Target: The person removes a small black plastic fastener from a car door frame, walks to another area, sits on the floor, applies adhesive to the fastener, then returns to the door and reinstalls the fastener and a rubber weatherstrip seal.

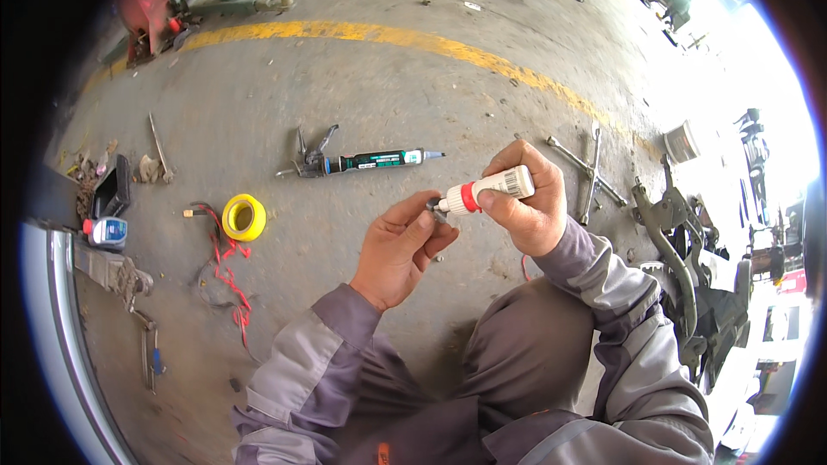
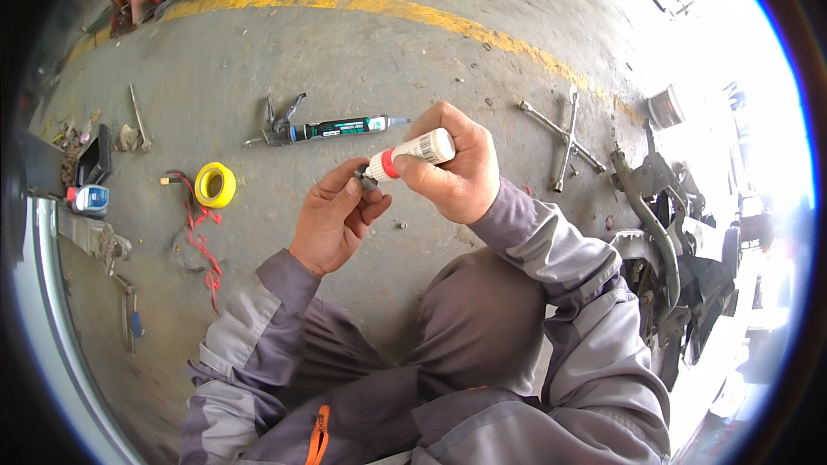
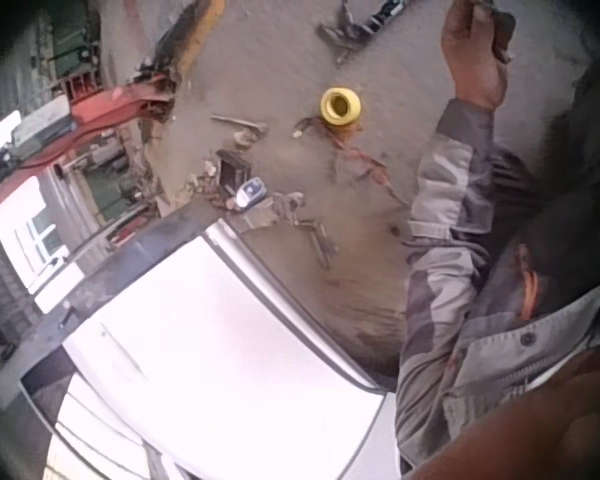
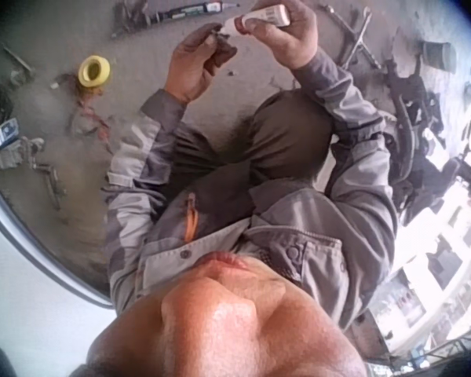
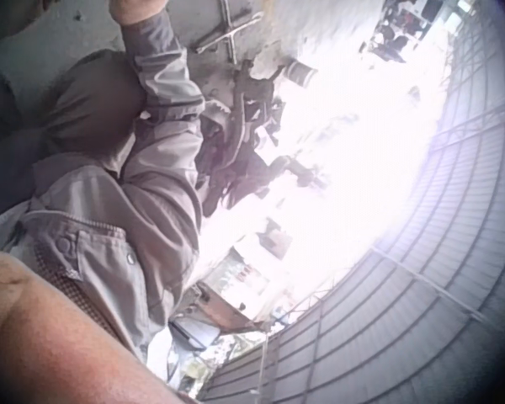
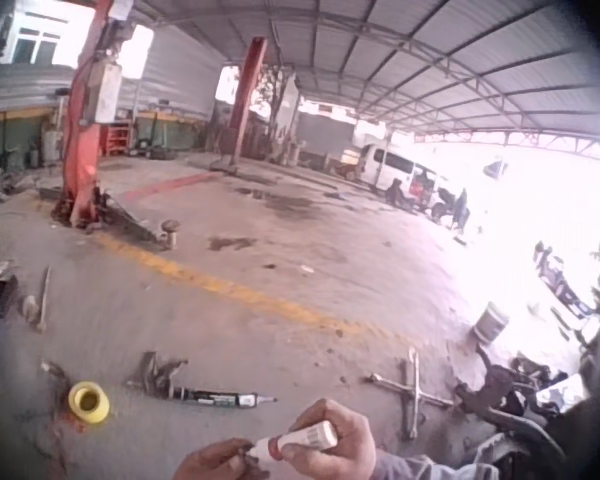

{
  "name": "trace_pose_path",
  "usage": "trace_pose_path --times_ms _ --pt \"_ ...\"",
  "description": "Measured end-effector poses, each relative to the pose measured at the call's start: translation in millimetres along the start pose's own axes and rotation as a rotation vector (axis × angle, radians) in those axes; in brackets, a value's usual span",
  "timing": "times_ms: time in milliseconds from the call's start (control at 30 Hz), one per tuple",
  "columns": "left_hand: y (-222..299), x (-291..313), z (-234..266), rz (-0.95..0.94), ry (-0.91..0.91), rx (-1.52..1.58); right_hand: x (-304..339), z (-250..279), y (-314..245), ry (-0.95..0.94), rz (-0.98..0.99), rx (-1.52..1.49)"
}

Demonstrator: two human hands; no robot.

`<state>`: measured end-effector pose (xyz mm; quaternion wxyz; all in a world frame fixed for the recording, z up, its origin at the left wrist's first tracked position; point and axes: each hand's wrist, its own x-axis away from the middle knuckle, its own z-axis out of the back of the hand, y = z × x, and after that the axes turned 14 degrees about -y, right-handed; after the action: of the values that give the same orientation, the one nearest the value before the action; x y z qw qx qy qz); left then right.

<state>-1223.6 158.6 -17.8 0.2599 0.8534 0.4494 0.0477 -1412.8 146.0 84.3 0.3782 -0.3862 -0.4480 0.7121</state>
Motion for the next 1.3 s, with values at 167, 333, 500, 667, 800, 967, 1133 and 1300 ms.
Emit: trace_pose_path --times_ms 167,333,500,667,800,967,1133,1300 --pt "0.6 -3.2 -3.9 -0.009 -0.029 0.027 -3.0 0.4 -3.6 0.004 -0.021 0.034" --pt "4.3 -3.9 -9.4 0.072 -0.034 -0.040 -1.3 1.0 -2.6 0.032 -0.037 0.067" --pt "8.1 -3.0 -10.9 0.121 -0.075 -0.035 0.5 1.0 -5.7 0.023 0.006 0.216" --pt "7.5 -3.5 -11.8 0.127 -0.038 -0.211 -1.7 0.0 -9.6 -0.021 0.079 0.424" --pt "9.8 -1.8 -14.0 0.224 0.124 -0.426 1.3 -1.4 -8.1 -0.109 -0.005 0.505" --pt "14.5 0.8 -17.4 0.162 0.287 -0.508 2.1 -3.3 -8.0 -0.093 0.019 0.534" --pt "15.1 3.0 -17.8 0.131 0.303 -0.550 5.5 -1.9 -8.7 -0.091 0.082 0.547" --pt "12.6 5.4 -20.8 0.106 0.266 -0.660 6.3 -3.3 1.1 -0.101 0.033 0.558"
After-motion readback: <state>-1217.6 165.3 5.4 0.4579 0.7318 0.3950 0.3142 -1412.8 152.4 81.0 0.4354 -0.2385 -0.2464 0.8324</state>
